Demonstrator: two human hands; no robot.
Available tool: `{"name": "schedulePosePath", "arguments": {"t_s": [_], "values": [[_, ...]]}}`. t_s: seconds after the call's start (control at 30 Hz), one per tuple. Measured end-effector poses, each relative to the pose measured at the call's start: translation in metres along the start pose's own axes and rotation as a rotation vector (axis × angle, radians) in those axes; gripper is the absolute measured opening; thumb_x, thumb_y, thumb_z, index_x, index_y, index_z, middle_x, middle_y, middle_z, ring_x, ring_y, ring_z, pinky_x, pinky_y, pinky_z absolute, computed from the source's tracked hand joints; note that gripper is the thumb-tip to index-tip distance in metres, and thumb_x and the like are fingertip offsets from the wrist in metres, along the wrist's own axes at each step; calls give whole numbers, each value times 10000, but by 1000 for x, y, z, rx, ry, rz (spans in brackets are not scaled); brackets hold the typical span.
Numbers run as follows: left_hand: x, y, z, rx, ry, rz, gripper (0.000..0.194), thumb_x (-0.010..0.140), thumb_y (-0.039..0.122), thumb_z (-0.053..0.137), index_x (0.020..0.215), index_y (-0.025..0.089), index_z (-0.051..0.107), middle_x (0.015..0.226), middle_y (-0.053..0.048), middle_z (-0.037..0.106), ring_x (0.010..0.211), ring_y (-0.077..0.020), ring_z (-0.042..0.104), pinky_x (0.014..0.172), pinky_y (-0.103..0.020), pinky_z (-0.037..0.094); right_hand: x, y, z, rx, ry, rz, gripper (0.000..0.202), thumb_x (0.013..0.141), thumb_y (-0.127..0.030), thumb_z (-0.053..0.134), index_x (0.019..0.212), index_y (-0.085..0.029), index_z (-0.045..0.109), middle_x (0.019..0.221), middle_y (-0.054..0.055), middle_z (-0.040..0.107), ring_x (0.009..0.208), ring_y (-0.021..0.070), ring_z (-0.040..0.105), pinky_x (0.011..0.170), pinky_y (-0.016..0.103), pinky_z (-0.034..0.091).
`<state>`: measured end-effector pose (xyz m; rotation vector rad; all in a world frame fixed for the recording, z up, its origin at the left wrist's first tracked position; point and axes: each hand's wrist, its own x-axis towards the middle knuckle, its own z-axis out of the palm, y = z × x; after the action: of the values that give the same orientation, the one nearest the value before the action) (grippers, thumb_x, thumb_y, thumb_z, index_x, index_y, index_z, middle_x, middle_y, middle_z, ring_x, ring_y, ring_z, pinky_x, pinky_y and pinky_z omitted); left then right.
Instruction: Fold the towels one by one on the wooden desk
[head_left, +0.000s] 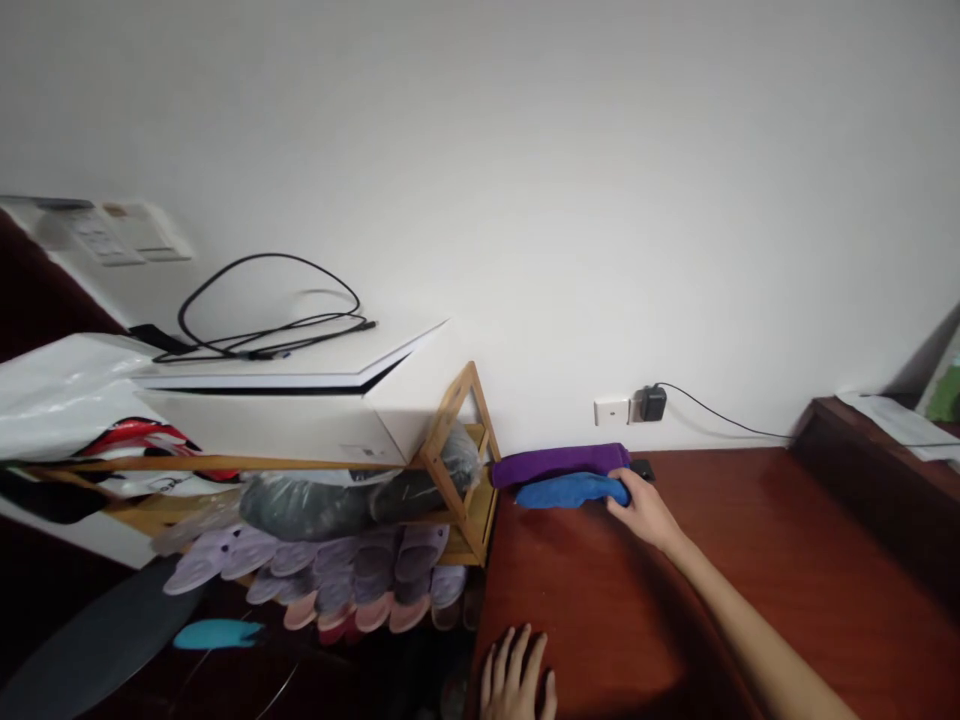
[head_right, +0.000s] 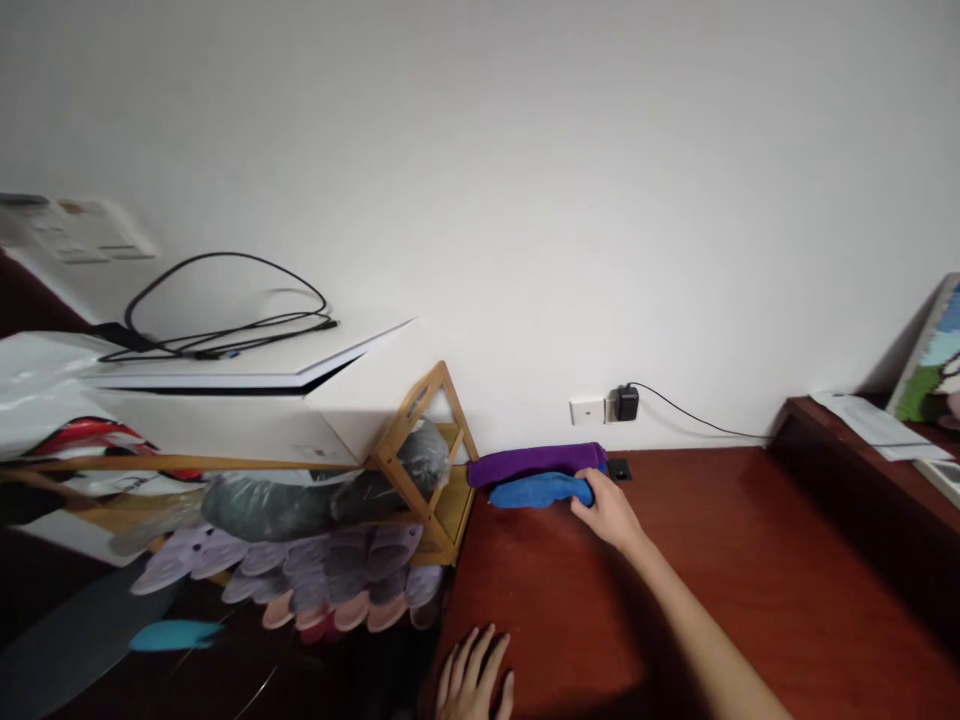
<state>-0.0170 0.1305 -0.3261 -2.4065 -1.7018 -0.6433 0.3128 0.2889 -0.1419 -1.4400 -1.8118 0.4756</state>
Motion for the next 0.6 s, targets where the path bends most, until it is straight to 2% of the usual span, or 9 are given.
{"name": "schedulePosePath", "arguments": {"t_s": [0.1,0.17,0.27,0.33,0.4,0.47,0.6], "values": [[7,11,-25,-55,-26,-27,506,952,291,552,1443,390,619,1493,-10,641,1390,-303,572,1154,-540,485,-68,17,18,116,51,77,330,918,-472,598,1184,-277,604,1101,32,733,967,227,703,902,341,535],[13,20,-39,-85,-24,-41,449,985,280,508,1407,335,650,1470,-31,658,1388,-294,567,1174,-541,456,-116,29,36,162,118,158,401,924,-527,601,1235,-274,581,1104,44,735,1007,244,711,932,368,547],[22,30,-54,-157,1,-67,372,970,247,502,1261,251,734,1362,-81,724,1322,-305,613,1160,-545,459,-182,36,53,185,201,205,395,953,-549,551,1215,-260,609,1167,84,724,1125,277,688,1042,438,525],[28,37,-62,-224,25,-83,340,948,218,489,1143,217,768,1248,-107,768,1221,-306,670,1110,-534,502,-216,34,54,172,230,192,370,972,-526,523,1205,-260,633,1234,108,699,1196,287,655,1112,474,489],[29,47,-74,-279,45,-81,346,945,202,454,1066,214,778,1110,-107,798,1089,-286,718,1029,-498,557,-239,30,50,144,240,167,365,958,-475,546,1242,-262,634,1257,118,675,1219,291,640,1131,483,484],[21,59,-90,-311,74,-66,385,973,214,403,1082,224,772,1061,-96,802,1036,-261,731,982,-452,585,-250,26,45,112,255,147,402,920,-408,583,1293,-262,615,1274,116,652,1227,289,636,1126,475,496],[-22,76,-133,-405,237,-39,412,1026,369,409,1274,250,716,1251,-91,759,1177,-271,695,1027,-444,576,-249,24,44,96,283,154,437,910,-334,560,1343,-284,589,1296,86,622,1207,265,653,1100,442,525]]}}
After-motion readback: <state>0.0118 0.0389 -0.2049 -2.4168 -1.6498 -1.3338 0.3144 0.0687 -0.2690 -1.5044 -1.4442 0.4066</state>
